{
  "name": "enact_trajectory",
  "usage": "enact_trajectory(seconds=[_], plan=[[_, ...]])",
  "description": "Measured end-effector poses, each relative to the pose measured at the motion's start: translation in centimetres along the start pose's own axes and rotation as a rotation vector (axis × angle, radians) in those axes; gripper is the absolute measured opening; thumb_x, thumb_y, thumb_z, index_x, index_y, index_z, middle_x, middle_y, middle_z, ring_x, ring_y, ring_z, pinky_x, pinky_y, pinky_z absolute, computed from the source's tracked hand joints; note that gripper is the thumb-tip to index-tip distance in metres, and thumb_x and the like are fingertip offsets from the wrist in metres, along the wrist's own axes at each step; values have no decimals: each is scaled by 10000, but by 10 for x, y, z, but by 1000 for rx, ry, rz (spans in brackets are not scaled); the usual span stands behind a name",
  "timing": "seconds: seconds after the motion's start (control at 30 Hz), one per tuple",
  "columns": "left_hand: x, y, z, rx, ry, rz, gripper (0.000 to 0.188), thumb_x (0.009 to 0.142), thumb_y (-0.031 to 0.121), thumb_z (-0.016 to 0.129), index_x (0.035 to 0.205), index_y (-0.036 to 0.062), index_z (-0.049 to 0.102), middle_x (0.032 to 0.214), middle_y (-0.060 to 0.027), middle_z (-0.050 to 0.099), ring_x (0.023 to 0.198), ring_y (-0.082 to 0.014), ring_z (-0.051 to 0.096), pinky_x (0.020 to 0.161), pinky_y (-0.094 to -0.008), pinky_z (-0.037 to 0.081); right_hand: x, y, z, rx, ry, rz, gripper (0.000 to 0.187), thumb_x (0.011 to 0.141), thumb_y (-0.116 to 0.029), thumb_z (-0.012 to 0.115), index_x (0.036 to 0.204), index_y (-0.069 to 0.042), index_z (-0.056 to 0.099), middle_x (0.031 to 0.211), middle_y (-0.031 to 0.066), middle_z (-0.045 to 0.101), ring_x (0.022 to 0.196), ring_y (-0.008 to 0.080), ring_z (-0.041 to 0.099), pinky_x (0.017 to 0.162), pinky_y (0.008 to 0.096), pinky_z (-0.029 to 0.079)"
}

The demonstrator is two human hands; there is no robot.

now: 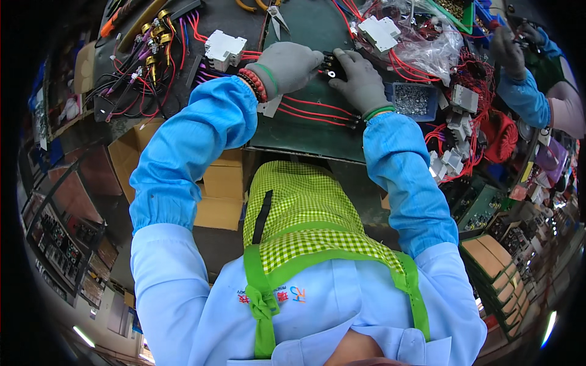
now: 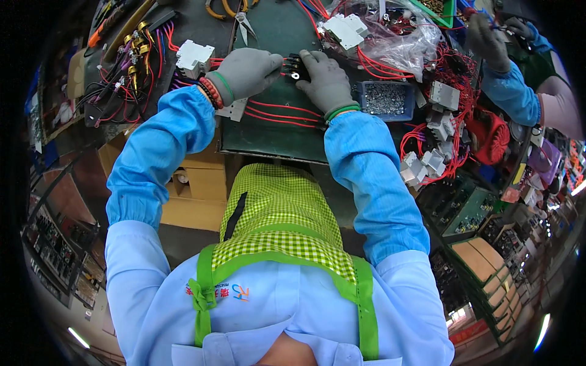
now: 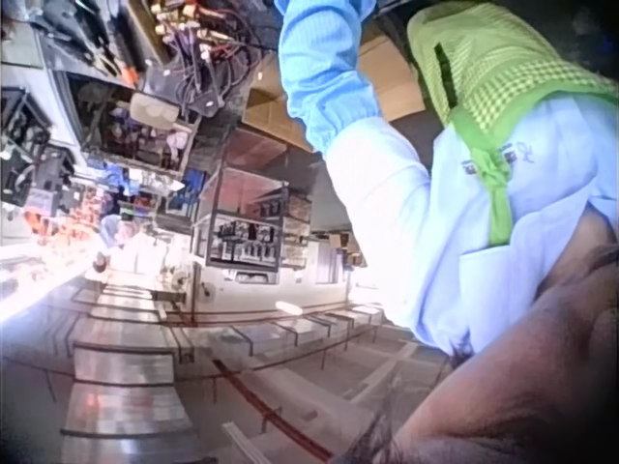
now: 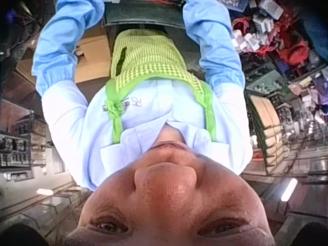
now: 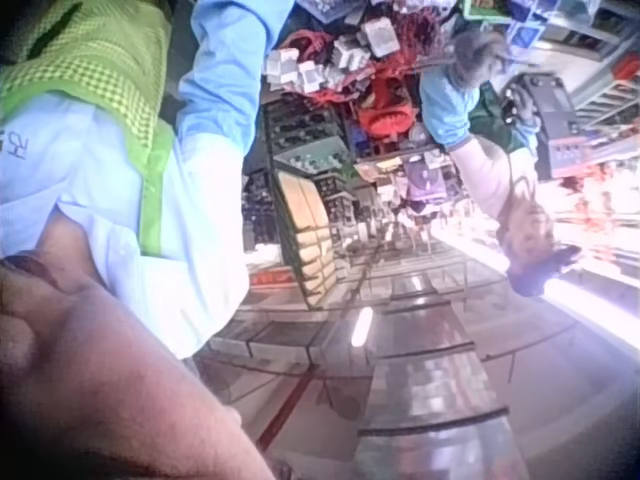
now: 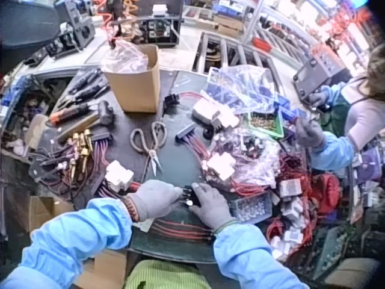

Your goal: The person assembles an electrical component by inserting red wires into a black terminal block and securing them with screws. They use a pneumatic screwdriver to tighten the screws and repeat the process for multiple wires.

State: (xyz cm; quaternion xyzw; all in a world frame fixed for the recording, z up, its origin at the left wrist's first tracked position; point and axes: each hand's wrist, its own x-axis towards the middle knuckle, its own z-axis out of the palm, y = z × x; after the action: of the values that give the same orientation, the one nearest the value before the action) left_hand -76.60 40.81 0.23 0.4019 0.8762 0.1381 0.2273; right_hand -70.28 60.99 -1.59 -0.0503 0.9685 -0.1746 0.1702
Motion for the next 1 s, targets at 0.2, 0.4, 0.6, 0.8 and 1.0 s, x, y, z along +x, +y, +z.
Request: enact_trajectory(seconds=[0.2, 0.4, 0.6, 0.8, 1.0], plan=[[5, 3, 5, 130, 14, -14, 162, 904, 162, 558, 1039, 104, 628, 949, -126, 689, 889, -332, 691, 727, -461, 563, 0, 0, -2, -7, -27, 17, 709, 760, -275, 780, 1389, -198, 462, 1374, 83, 496, 1188, 337, 541, 954, 452, 488], [6, 0, 10, 209, 6, 45, 167, 884, 131, 565, 1039, 106, 622, 929, -109, 682, 875, -312, 693, 707, -447, 567, 1, 1, 0, -11, -18, 14, 707, 765, -271, 777, 1393, -208, 460, 1368, 82, 500, 1187, 343, 539, 953, 456, 487], [9, 4, 7, 253, -24, 24, 147, 873, 129, 576, 1007, 101, 630, 896, -98, 678, 838, -298, 695, 700, -432, 562, 1, 0, 0, -14, -38, 38, 688, 773, -257, 766, 1390, -204, 465, 1367, 81, 500, 1185, 338, 540, 955, 453, 486], [10, 5, 4, 247, -35, -11, 150, 871, 126, 584, 1006, 95, 641, 907, -105, 686, 860, -302, 699, 722, -433, 568, -1, -1, 2, -48, 8, 6, 688, 767, -247, 762, 1384, -198, 461, 1349, 85, 510, 1170, 332, 550, 945, 453, 493], [10, 4, 6, 227, -17, -49, 145, 875, 150, 589, 1000, 105, 649, 915, -102, 684, 854, -302, 698, 718, -440, 568, -1, -2, 3, -65, 22, -9, 692, 757, -233, 761, 1376, -182, 456, 1348, 97, 510, 1153, 334, 562, 939, 446, 500]])
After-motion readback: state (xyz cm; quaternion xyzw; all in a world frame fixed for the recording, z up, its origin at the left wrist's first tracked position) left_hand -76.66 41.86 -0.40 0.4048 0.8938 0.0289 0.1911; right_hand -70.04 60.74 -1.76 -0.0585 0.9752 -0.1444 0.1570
